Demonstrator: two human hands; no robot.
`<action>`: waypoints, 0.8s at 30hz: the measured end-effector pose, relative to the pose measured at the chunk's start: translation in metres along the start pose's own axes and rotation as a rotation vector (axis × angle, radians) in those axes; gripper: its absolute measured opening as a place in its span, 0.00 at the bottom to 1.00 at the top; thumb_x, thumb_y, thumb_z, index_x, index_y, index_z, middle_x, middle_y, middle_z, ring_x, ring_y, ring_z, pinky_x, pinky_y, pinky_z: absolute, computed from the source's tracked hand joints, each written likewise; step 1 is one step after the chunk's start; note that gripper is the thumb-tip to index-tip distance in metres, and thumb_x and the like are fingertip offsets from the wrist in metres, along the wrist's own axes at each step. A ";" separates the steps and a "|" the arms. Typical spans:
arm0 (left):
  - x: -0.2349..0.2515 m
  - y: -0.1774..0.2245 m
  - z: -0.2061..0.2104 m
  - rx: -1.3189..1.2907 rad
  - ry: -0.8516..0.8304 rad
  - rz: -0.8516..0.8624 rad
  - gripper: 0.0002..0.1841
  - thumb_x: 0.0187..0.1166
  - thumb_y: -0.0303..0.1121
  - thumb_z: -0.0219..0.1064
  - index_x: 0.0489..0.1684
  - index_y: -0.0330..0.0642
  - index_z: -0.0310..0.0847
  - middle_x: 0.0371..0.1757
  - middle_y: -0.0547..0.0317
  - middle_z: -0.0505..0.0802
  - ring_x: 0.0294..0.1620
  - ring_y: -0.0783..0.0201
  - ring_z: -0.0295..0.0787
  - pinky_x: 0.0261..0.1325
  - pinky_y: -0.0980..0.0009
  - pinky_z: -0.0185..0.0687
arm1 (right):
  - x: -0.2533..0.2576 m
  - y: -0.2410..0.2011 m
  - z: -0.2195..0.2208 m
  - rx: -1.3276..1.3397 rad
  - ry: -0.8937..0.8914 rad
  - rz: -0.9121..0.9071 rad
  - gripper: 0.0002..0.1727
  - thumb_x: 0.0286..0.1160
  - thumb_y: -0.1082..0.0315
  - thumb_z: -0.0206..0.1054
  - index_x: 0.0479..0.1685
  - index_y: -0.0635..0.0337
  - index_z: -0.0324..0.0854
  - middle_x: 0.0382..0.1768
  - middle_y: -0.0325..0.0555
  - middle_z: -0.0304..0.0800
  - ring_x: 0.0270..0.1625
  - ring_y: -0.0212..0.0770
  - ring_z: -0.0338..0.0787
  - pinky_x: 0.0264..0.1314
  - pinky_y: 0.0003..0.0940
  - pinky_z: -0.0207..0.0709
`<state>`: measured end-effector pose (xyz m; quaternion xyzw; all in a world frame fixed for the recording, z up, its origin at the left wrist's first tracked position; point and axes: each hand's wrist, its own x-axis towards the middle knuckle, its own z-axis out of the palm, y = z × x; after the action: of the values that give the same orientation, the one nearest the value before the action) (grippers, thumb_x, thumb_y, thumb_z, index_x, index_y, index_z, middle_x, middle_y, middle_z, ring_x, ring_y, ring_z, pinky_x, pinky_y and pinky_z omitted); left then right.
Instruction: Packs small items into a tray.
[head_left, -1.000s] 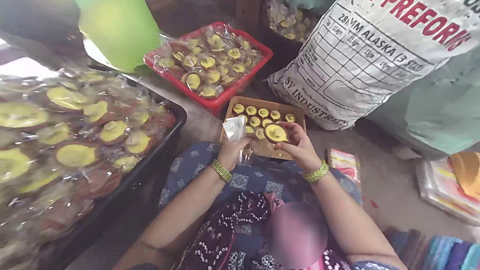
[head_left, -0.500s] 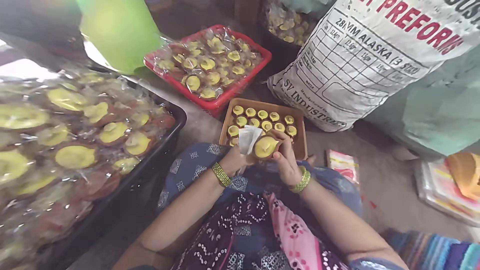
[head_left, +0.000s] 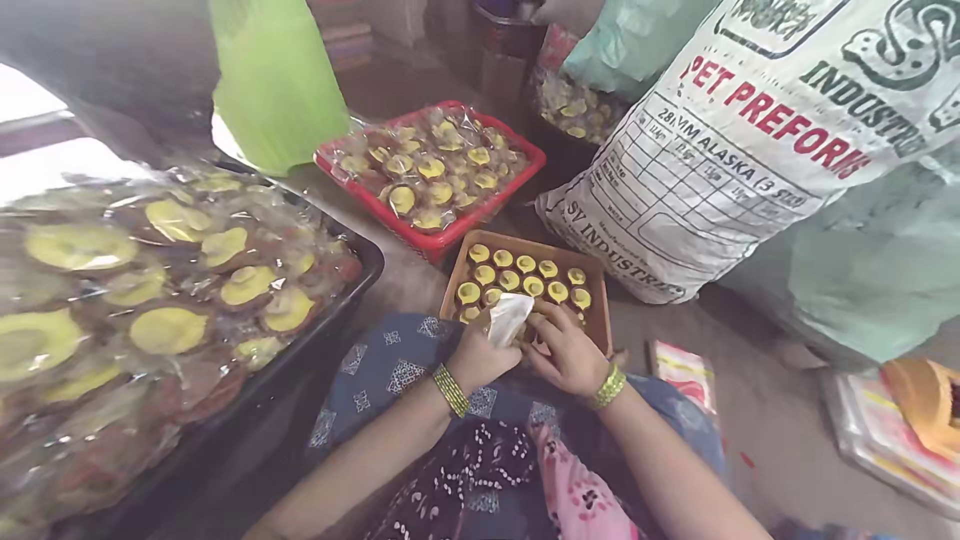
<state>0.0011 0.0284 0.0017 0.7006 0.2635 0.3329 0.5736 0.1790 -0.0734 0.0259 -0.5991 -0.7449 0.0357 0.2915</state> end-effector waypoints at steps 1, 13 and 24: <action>0.000 -0.001 0.000 0.012 -0.011 0.024 0.38 0.46 0.26 0.83 0.67 0.30 0.78 0.59 0.55 0.92 0.62 0.72 0.88 0.69 0.71 0.85 | 0.000 0.000 0.002 -0.009 0.036 0.003 0.21 0.83 0.58 0.65 0.66 0.62 0.83 0.68 0.61 0.82 0.48 0.41 0.93 0.47 0.36 0.91; 0.004 0.005 -0.007 -0.250 0.000 -0.180 0.30 0.58 0.32 0.84 0.63 0.36 0.82 0.51 0.57 0.95 0.48 0.67 0.94 0.54 0.67 0.92 | 0.028 -0.013 -0.032 -0.064 -0.017 0.381 0.13 0.83 0.62 0.63 0.52 0.54 0.92 0.46 0.41 0.95 0.46 0.33 0.94 0.56 0.34 0.89; 0.030 -0.005 -0.014 -0.469 0.111 -0.608 0.22 0.64 0.29 0.81 0.58 0.38 0.84 0.45 0.53 0.94 0.30 0.61 0.90 0.32 0.67 0.89 | 0.210 0.097 -0.087 -0.240 0.011 0.664 0.14 0.85 0.65 0.63 0.61 0.58 0.87 0.56 0.58 0.93 0.59 0.58 0.92 0.66 0.65 0.81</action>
<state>0.0092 0.0607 0.0033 0.4213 0.4067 0.2362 0.7755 0.2810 0.1199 0.1412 -0.8388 -0.5067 0.0374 0.1954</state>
